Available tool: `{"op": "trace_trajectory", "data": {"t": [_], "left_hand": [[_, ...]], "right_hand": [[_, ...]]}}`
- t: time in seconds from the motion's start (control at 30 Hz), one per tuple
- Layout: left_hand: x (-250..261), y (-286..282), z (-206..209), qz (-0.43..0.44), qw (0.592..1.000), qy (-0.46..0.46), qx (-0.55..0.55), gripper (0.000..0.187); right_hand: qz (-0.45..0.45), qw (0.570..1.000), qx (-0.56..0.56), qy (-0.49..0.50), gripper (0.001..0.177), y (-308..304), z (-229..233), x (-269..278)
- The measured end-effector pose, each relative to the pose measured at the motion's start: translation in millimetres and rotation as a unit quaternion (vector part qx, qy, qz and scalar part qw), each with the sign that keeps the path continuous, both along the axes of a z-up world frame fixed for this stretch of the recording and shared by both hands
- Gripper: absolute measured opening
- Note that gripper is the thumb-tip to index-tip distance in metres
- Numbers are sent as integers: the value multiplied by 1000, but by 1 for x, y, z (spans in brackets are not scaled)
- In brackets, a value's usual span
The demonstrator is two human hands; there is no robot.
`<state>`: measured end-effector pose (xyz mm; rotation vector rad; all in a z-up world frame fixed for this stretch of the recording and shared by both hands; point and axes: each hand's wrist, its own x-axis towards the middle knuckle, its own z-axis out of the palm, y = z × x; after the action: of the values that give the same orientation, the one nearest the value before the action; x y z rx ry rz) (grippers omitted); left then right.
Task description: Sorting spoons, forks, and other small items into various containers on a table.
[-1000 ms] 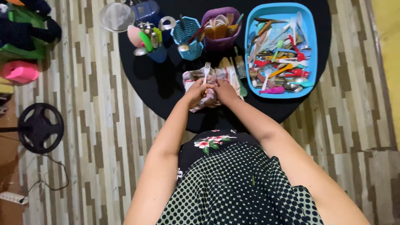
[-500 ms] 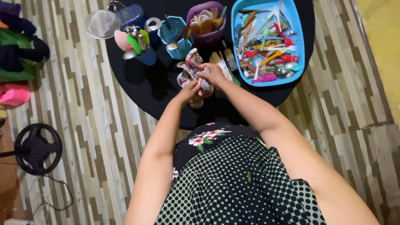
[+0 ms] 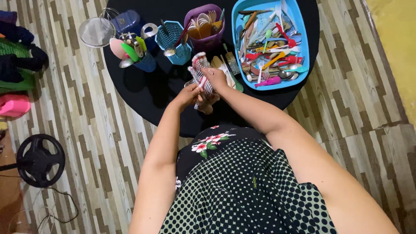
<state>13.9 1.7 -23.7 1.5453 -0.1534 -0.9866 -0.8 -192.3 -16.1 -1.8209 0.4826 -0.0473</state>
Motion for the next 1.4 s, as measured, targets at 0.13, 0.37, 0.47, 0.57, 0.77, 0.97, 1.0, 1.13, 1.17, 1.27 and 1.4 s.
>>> {"op": "trace_trajectory", "data": {"t": [0.13,0.37,0.47,0.57,0.77,0.97,1.0,1.13,1.17,1.27,1.4], "left_hand": [[2,6,-7,6,1000,20,-2,17],[-11,19,13,73,997,21,14,23],[-3,10,11,130,990,-33,40,22],[11,4,-28,83,978,-138,133,25],[-8,-1,28,-1,962,-164,218,32],[31,7,48,85,856,-402,314,33],[30,0,67,107,847,-440,279,33],[5,-32,117,87,858,-433,261,35],[3,-32,120,102,855,-423,281,23],[-2,-34,141,161,850,-425,266,8],[27,-38,118,339,842,-416,57,7]], "right_hand": [[27,999,23,-1,41,0,-14,10],[-35,994,66,-82,27,-36,-12,22],[-28,977,210,13,34,-19,47,-3],[20,907,409,93,29,4,64,-19],[91,928,357,47,32,-4,14,-13],[170,984,44,5,21,-22,-23,10],[205,979,-18,7,19,-22,-33,14],[241,967,-81,-11,9,-9,-48,24],[252,964,-74,-35,13,-9,-56,23],[279,952,-109,-60,18,-12,-56,9],[369,895,-249,-38,27,-12,-51,-26]]}}
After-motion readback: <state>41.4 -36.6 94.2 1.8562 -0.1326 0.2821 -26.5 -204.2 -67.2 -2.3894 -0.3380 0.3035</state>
